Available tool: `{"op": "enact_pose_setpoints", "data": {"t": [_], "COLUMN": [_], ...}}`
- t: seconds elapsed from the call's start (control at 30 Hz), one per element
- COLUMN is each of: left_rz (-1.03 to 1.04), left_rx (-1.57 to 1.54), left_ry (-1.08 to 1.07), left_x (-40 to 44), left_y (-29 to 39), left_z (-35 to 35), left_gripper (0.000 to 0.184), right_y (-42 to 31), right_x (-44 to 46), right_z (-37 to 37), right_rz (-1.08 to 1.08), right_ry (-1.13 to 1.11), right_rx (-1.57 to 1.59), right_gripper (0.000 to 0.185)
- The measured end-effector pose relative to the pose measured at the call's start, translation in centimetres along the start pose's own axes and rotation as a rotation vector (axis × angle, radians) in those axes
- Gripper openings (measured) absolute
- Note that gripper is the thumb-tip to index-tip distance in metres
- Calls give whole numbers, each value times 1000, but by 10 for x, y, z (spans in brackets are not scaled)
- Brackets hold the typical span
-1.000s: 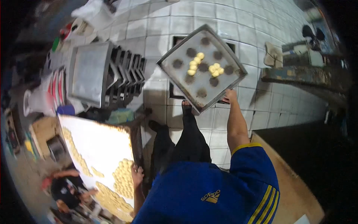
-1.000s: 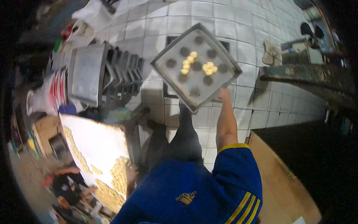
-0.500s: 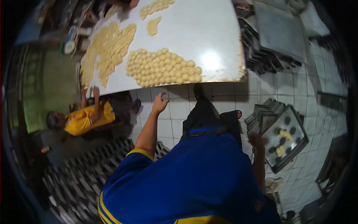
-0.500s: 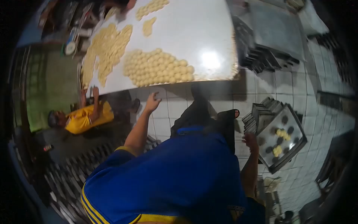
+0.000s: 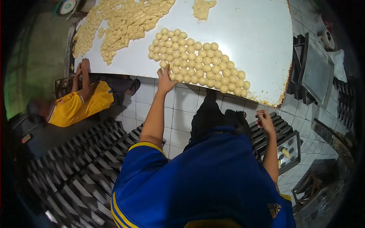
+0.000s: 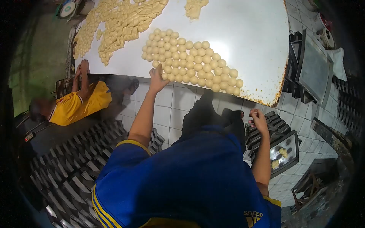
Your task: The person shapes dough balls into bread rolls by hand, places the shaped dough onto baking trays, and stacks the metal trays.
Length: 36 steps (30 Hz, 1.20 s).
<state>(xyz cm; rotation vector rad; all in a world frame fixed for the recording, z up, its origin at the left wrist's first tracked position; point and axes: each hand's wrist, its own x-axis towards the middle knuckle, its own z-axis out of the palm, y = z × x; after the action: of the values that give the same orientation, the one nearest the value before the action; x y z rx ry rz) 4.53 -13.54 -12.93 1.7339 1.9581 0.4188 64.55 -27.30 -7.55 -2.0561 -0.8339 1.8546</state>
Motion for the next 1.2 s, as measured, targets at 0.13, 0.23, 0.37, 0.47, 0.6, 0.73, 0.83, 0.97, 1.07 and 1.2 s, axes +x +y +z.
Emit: {"op": "enact_pose_setpoints", "data": {"t": [0.13, 0.23, 0.37, 0.47, 0.6, 0.73, 0.83, 0.97, 1.07, 1.2], "left_rz": [-15, -4, -1, -32, 184, 311, 342, 355, 353, 371], "left_rx": [-95, -46, 55, 288, 368, 267, 243, 264, 207, 38], "left_ry": [-75, -46, -59, -117, -40, -139, -194, -277, -244, -279], "left_x": [3, 1, 5, 7, 8, 17, 26, 39, 54, 68], "left_y": [18, 24, 31, 44, 31, 7, -1, -7, -19, -15], "left_z": [-18, -22, -33, -44, -40, -36, -36, -35, -20, -38], "left_gripper": [113, 111, 100, 88, 77, 70, 68, 62, 55, 46], "right_y": [-16, -9, -8, -13, -21, -27, -31, -40, -41, -75], "right_x": [3, 8, 11, 12, 15, 20, 22, 21, 25, 27], "right_z": [28, 36, 39, 39, 38, 39, 41, 46, 50, 75], "right_rz": [62, 87, 117, 122, 135, 135, 123, 87, -111, -466], "right_ry": [-32, -61, -79, -60, -40, -42, -38, -53, 33, 232], "right_rx": [-37, -52, -52, -56, -35, -53, -26, -43, -184, -407], "right_gripper": [28, 27, 26, 26, 28, 29, 30, 32, 41, 48]}}
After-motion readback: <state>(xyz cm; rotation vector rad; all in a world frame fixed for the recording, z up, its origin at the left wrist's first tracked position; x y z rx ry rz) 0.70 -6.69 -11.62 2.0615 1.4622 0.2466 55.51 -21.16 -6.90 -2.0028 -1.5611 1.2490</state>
